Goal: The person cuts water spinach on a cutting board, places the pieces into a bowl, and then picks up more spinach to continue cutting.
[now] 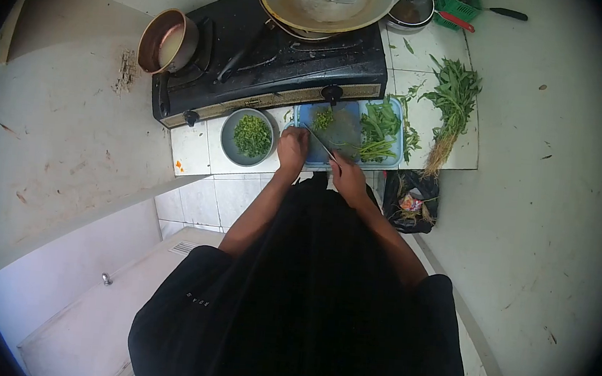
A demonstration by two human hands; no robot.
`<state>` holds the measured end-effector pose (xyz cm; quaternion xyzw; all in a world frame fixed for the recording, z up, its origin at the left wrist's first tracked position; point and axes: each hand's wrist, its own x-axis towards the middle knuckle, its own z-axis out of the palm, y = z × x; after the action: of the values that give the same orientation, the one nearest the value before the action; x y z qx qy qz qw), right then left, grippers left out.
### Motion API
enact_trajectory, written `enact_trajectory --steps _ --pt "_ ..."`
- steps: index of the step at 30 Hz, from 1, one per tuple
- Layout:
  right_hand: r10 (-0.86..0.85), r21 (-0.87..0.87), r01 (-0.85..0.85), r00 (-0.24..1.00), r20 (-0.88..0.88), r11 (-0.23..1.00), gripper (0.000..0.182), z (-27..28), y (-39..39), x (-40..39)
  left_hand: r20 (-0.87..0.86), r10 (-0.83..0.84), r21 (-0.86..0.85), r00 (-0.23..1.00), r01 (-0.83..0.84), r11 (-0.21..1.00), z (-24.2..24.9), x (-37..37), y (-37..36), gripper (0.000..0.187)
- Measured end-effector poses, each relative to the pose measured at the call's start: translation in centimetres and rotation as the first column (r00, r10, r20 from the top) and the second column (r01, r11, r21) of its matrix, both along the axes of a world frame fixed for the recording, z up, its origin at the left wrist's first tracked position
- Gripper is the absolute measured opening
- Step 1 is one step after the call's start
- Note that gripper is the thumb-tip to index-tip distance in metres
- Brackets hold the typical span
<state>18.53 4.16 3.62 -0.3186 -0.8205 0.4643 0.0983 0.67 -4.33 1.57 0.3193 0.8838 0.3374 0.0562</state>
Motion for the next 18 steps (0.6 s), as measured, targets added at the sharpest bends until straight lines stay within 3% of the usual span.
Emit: enact_trajectory --steps 6,9,11,12,14,15,17,18 --pt "-0.015 0.060 0.014 1.000 0.011 0.998 0.034 -1.1 -0.1 -1.2 -0.059 -0.041 0.019 0.997 0.042 0.999 0.3 0.2 0.0 0.008" --pt "-0.029 0.013 0.030 0.997 -0.069 0.999 0.035 -1.1 0.7 -0.7 -0.038 -0.054 -0.001 0.998 0.054 0.999 0.1 0.5 0.4 0.010" --pt "-0.090 -0.163 0.079 0.994 -0.067 0.983 0.036 0.9 1.4 -0.1 0.001 -0.050 0.016 0.999 0.050 0.999 -0.1 0.8 0.5 0.011" --pt "-0.096 -0.164 0.084 0.993 -0.066 0.983 0.036 0.9 1.5 0.4 0.001 -0.055 0.015 0.998 0.055 0.998 0.5 1.1 0.6 0.011" --pt "-0.133 -0.089 0.117 0.971 -0.198 0.989 0.036 0.8 2.2 1.2 0.054 -0.120 0.084 0.991 0.115 0.990 1.7 1.6 1.1 0.012" --pt "-0.138 -0.089 0.123 0.970 -0.201 0.988 0.036 1.0 2.5 1.6 0.051 -0.126 0.085 0.991 0.121 0.989 1.7 1.7 1.3 0.012" --pt "-0.193 -0.244 0.164 0.976 -0.102 0.956 0.036 1.4 3.2 2.7 0.081 -0.343 0.099 0.936 0.335 0.937 1.8 2.1 1.8 0.012" --pt "-0.200 -0.242 0.171 0.974 -0.103 0.955 0.036 1.3 3.6 3.2 0.079 -0.350 0.100 0.933 0.342 0.934 2.2 2.3 2.1 0.012"
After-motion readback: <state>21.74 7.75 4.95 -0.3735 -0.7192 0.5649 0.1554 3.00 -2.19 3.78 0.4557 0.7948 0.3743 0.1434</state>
